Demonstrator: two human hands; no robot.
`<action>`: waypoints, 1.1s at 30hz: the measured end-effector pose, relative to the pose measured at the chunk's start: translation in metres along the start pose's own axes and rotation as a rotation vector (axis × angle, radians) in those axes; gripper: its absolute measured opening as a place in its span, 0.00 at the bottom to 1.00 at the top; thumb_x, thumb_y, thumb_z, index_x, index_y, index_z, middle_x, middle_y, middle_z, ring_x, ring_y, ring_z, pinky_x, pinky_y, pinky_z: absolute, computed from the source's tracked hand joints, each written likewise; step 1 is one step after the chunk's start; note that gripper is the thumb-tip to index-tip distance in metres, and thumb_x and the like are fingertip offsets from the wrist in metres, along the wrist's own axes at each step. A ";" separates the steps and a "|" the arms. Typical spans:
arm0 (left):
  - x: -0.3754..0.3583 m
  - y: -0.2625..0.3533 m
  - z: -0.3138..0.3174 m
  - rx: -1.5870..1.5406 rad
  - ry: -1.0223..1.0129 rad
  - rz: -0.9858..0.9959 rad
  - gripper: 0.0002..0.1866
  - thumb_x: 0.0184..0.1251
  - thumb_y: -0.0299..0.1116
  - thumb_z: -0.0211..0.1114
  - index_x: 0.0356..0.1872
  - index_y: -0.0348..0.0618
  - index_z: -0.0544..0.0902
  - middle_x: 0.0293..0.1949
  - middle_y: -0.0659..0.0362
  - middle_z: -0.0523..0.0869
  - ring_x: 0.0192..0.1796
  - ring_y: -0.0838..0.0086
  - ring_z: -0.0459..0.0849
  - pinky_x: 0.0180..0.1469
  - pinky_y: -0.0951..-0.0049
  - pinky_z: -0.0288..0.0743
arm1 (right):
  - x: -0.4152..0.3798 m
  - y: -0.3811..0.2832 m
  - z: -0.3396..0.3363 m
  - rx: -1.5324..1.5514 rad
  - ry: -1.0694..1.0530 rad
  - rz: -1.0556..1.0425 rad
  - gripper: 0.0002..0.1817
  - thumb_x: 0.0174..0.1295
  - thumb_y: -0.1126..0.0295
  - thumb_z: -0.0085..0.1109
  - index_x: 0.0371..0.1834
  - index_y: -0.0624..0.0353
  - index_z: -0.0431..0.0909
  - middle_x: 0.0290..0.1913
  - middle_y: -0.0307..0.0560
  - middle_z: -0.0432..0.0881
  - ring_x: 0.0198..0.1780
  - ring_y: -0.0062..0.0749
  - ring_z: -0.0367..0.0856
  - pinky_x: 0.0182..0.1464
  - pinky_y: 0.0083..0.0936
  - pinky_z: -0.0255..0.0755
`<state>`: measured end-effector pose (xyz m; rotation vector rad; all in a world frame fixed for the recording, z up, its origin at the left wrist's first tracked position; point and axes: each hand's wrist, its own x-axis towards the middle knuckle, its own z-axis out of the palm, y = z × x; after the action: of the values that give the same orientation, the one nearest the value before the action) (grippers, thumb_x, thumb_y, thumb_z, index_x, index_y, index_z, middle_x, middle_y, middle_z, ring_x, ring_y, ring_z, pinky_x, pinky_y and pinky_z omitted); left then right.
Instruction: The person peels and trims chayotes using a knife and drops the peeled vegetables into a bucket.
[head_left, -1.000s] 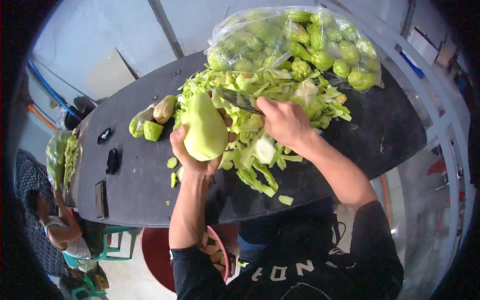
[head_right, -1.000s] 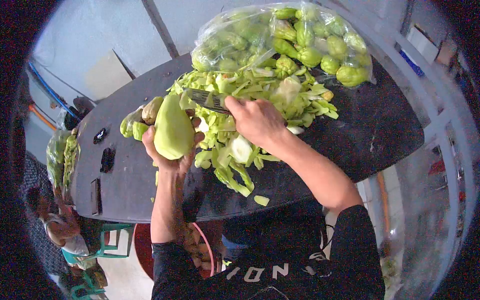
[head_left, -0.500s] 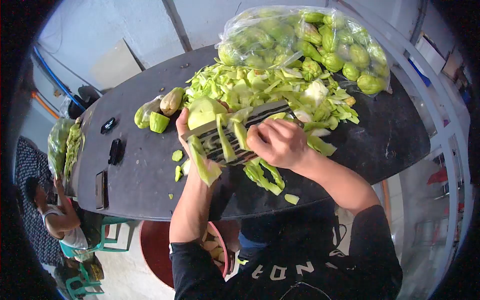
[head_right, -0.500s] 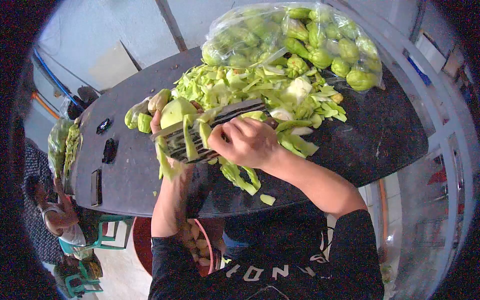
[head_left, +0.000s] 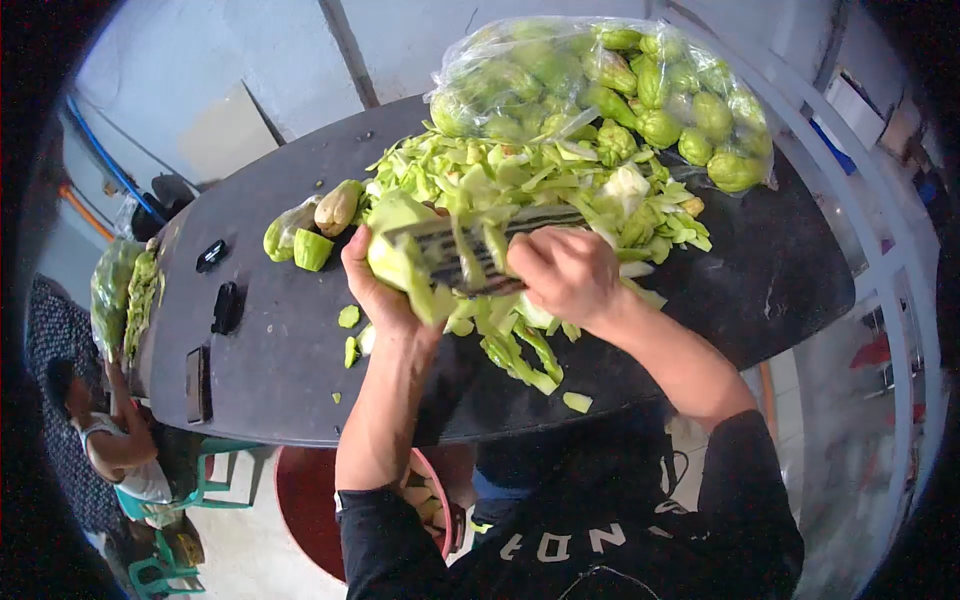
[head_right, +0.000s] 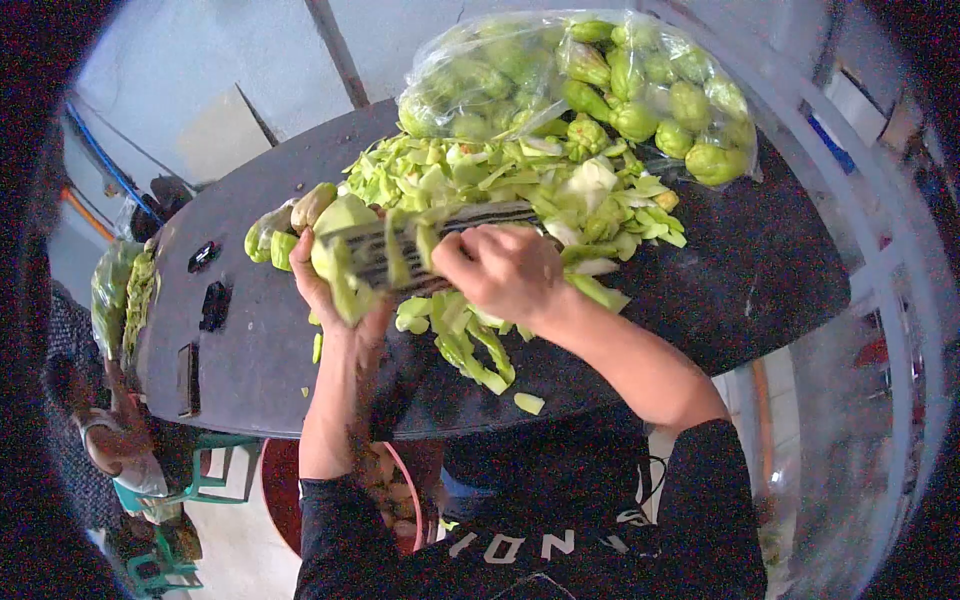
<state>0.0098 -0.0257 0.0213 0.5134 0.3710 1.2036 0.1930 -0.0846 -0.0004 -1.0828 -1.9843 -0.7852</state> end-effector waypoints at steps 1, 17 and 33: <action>0.000 0.001 -0.005 0.003 -0.029 -0.009 0.32 0.59 0.60 0.56 0.52 0.41 0.79 0.46 0.52 0.85 0.48 0.60 0.83 0.53 0.59 0.77 | 0.002 -0.008 -0.003 0.005 -0.003 -0.009 0.06 0.51 0.73 0.57 0.31 0.56 0.72 0.22 0.38 0.73 0.22 0.29 0.80 0.21 0.26 0.75; 0.006 0.005 -0.010 -0.123 -0.081 0.048 0.30 0.62 0.55 0.58 0.59 0.46 0.76 0.53 0.55 0.83 0.55 0.60 0.80 0.62 0.56 0.71 | 0.005 -0.004 0.001 0.002 -0.067 0.136 0.04 0.53 0.73 0.57 0.30 0.55 0.72 0.19 0.39 0.72 0.21 0.32 0.79 0.21 0.29 0.75; 0.003 0.004 -0.006 0.020 -0.202 0.108 0.37 0.57 0.56 0.60 0.64 0.43 0.72 0.56 0.49 0.80 0.58 0.59 0.78 0.62 0.57 0.71 | 0.008 0.000 -0.009 0.079 -0.039 0.137 0.06 0.51 0.76 0.57 0.28 0.53 0.70 0.19 0.40 0.76 0.21 0.36 0.81 0.19 0.34 0.74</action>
<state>0.0042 -0.0210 0.0184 0.6734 0.1846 1.2403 0.1923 -0.0881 0.0113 -1.1814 -1.9340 -0.6133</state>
